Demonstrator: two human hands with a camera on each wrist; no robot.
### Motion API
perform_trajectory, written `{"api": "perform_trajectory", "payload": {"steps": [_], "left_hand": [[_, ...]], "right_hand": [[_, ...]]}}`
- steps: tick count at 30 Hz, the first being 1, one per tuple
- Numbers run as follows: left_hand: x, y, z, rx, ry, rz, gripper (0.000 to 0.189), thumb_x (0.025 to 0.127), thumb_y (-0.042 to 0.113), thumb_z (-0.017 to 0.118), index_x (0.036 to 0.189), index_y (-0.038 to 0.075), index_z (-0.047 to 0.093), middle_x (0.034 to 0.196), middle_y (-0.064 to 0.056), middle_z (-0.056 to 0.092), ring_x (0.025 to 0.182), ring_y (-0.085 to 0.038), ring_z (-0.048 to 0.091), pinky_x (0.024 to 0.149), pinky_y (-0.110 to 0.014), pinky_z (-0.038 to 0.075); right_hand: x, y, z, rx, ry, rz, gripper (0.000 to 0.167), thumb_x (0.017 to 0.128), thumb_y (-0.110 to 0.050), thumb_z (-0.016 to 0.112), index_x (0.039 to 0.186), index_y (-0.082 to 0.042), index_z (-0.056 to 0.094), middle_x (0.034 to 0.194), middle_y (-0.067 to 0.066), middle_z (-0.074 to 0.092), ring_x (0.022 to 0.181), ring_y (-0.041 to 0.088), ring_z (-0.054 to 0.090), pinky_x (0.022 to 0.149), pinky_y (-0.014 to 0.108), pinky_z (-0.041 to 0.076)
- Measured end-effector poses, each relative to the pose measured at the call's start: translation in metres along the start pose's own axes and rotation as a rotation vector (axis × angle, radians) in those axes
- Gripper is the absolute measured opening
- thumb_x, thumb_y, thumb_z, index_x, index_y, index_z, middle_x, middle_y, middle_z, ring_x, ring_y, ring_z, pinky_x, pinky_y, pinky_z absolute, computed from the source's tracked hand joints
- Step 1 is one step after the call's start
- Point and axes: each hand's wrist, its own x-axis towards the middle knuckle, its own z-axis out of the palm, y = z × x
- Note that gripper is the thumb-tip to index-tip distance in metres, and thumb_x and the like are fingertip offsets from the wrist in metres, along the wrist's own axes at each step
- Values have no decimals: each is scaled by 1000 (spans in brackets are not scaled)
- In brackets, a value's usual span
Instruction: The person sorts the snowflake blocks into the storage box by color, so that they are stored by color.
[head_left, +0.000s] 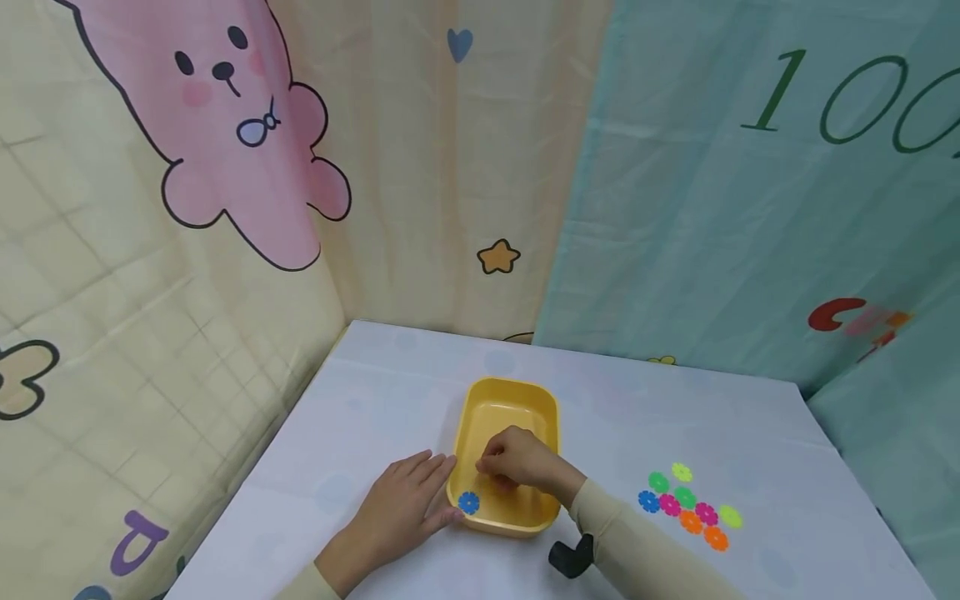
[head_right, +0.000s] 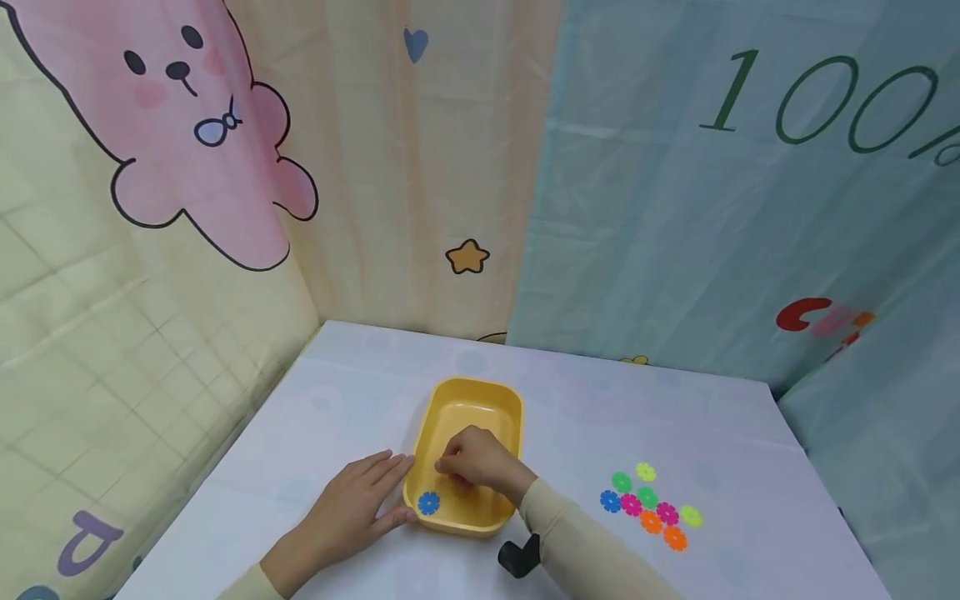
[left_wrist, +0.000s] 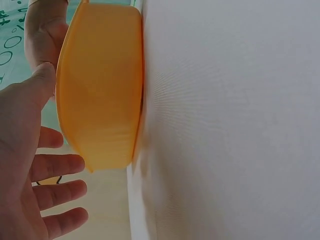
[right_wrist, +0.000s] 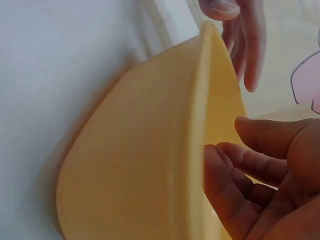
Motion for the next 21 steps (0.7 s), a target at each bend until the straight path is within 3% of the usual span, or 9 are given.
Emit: {"api": "perform_trajectory", "payload": {"steps": [8, 21], "left_hand": [[2, 2, 3, -4, 27, 7, 79, 95, 71, 49, 148, 13, 53, 150, -6, 55, 134, -27, 54, 102, -47, 50], [8, 6, 6, 39, 73, 33, 78, 94, 71, 50, 144, 12, 58, 148, -4, 57, 131, -25, 56, 99, -44, 52]], "right_hand": [[-18, 8, -40, 89, 64, -8, 35, 100, -35, 65, 104, -1, 72, 86, 8, 67, 74, 21, 65, 66, 35, 60], [-45, 33, -100, 112, 267, 109, 32, 101, -34, 64, 112, -5, 72, 98, 14, 68, 79, 25, 65, 71, 35, 60]]}}
